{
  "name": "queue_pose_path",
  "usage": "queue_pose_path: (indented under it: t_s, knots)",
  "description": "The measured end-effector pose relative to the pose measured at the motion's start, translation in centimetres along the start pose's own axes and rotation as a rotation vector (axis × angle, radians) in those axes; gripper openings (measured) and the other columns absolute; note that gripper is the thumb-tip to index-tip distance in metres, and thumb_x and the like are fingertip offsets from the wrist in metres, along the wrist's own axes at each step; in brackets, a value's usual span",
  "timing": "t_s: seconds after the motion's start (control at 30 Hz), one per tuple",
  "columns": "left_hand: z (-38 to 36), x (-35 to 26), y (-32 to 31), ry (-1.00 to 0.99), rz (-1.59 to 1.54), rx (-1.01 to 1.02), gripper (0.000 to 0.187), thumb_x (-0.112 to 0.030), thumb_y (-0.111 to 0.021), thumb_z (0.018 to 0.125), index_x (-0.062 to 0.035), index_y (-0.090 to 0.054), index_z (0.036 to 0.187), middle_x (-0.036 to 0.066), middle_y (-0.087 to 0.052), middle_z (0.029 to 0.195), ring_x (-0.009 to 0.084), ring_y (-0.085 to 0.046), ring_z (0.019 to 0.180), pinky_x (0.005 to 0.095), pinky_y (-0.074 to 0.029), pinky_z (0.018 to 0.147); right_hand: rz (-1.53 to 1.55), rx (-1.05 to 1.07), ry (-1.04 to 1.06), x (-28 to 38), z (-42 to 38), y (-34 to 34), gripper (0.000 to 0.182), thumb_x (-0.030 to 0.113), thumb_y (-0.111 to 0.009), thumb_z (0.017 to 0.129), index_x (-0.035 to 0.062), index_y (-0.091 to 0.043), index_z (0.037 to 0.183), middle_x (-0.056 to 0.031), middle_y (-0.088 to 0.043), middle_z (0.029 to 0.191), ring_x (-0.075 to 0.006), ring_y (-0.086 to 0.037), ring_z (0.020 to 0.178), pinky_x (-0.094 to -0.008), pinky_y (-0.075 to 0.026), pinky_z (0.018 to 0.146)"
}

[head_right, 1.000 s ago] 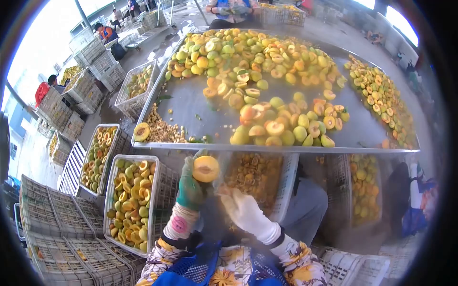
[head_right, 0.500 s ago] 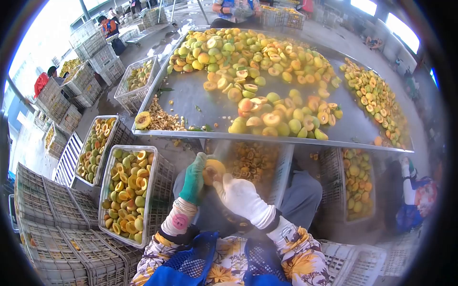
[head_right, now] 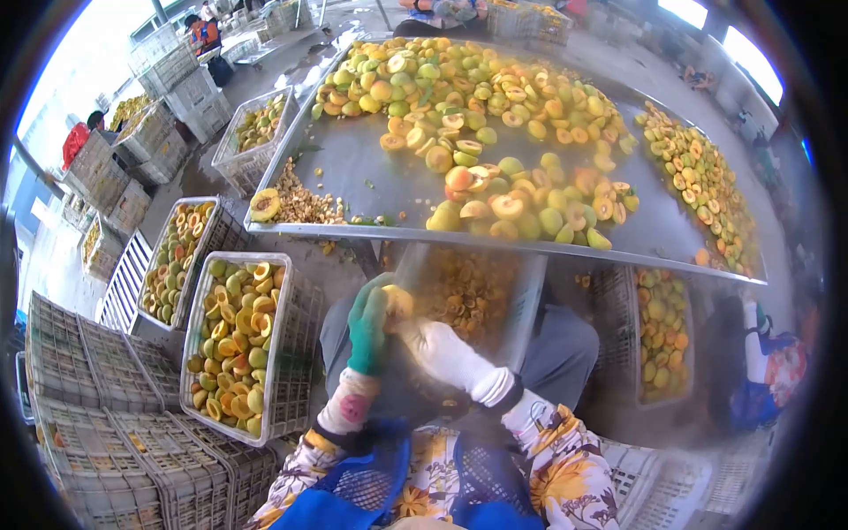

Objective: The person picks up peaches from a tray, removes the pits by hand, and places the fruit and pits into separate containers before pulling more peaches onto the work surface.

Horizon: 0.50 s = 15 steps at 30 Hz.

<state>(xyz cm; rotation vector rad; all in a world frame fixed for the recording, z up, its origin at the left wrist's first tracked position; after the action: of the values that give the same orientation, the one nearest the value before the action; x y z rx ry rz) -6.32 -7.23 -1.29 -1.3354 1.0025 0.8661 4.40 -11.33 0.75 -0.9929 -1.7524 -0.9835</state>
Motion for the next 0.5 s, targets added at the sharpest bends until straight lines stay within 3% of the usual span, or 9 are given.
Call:
queue_pose_path:
  t_s: [0.07, 0.1, 0.17, 0.2, 0.23, 0.33, 0.4, 0.5]
  knots:
    - [0.6, 1.4, -0.5, 0.202, -0.022, 0.111, 0.037, -0.023, -0.056, 0.092, 0.0001, -0.058, 0.121, 0.006, -0.064, 0.101, 0.0127, -0.058, 0.089, 0.0268, -0.048, 0.078, 0.038, 0.198, -0.219, -2.0, -0.6, -0.2, 0.045, 0.049, -0.042, 0.097, 0.0095, -0.049, 0.077, 0.0017, -0.043, 0.052, -0.0081, -0.043, 0.041, -0.0236, -0.034, 0.036]
    - [1.1, 0.7, -1.0, 0.125, 0.065, 0.174, 0.035, -0.024, -0.063, 0.089, 0.0000, -0.063, 0.113, 0.005, -0.066, 0.095, 0.0127, -0.060, 0.084, 0.0264, -0.049, 0.075, 0.063, 0.163, -0.370, -2.3, -1.5, 0.0, 0.041, 0.046, -0.044, 0.097, 0.0132, -0.044, 0.072, 0.0039, -0.039, 0.051, -0.0059, -0.038, 0.040, -0.0235, -0.029, 0.035]
    - [0.7, 0.9, -1.9, 0.358, 0.058, 0.297, 0.036, -0.025, -0.068, 0.085, 0.0000, -0.065, 0.110, 0.006, -0.067, 0.095, 0.0128, -0.062, 0.082, 0.0275, -0.051, 0.076, 0.460, 0.275, -0.480, -2.5, -2.5, -1.9, 0.040, 0.047, -0.041, 0.097, 0.0115, -0.046, 0.078, 0.0081, -0.029, 0.051, -0.0040, -0.025, 0.038, -0.0235, -0.021, 0.035]
    - [1.1, 2.4, -2.1, 0.374, 0.078, 0.442, 0.034, -0.023, -0.069, 0.084, -0.0003, -0.066, 0.109, 0.007, -0.068, 0.095, 0.0129, -0.062, 0.080, 0.0281, -0.052, 0.075, 0.545, 0.260, -0.537, -3.1, -2.8, -2.3, 0.039, 0.046, -0.043, 0.096, 0.0099, -0.047, 0.081, 0.0074, -0.030, 0.051, -0.0045, -0.025, 0.037, -0.0235, -0.020, 0.035]
    - [1.5, 2.5, -2.1, 0.230, 0.132, 0.507, 0.032, -0.020, -0.069, 0.083, -0.0007, -0.066, 0.108, 0.006, -0.069, 0.092, 0.0129, -0.062, 0.078, 0.0282, -0.052, 0.073, 0.532, 0.225, -0.522, -2.7, -3.0, -2.7, 0.041, 0.049, -0.045, 0.095, 0.0093, -0.047, 0.083, 0.0066, -0.028, 0.051, -0.0049, -0.024, 0.036, -0.0236, -0.019, 0.034]
    - [1.5, 3.1, -1.0, 0.163, 0.038, 0.244, 0.028, -0.014, -0.069, 0.083, 0.0007, -0.066, 0.107, 0.008, -0.067, 0.104, 0.0131, -0.061, 0.094, 0.0285, -0.050, 0.083, 0.492, 0.114, -0.420, -4.0, -1.8, -2.4, 0.048, 0.057, -0.046, 0.093, 0.0094, -0.047, 0.086, 0.0068, -0.025, 0.050, -0.0047, -0.020, 0.035, -0.0234, -0.016, 0.033]
    - [1.2, 3.6, -0.4, 0.126, 0.010, 0.120, 0.029, -0.012, -0.070, 0.082, 0.0022, -0.066, 0.107, 0.009, -0.067, 0.104, 0.0136, -0.060, 0.096, 0.0288, -0.049, 0.084, 0.565, 0.222, -0.414, -4.2, -2.0, -2.7, 0.048, 0.057, -0.045, 0.093, 0.0096, -0.047, 0.086, 0.0072, -0.024, 0.050, -0.0044, -0.020, 0.035, -0.0231, -0.016, 0.033]
    - [2.1, 3.7, -0.9, 0.245, 0.024, 0.422, 0.029, -0.013, -0.069, 0.083, 0.0029, -0.065, 0.107, 0.010, -0.067, 0.104, 0.0141, -0.060, 0.098, 0.0293, -0.048, 0.086, 0.557, 0.256, -0.438, -3.4, -1.9, -3.3, 0.049, 0.057, -0.044, 0.094, 0.0086, -0.047, 0.086, 0.0064, -0.026, 0.051, -0.0042, -0.021, 0.036, -0.0230, -0.018, 0.034]
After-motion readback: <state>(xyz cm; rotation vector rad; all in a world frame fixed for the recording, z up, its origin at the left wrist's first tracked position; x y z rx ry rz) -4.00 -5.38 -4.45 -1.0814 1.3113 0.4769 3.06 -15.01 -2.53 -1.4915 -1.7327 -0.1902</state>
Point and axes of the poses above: each hand's wrist, its own z-axis towards the middle knuckle, its own y-axis out of the back of the hand, x = y × z, the point moved 9 cm from there along z, towards the middle knuckle
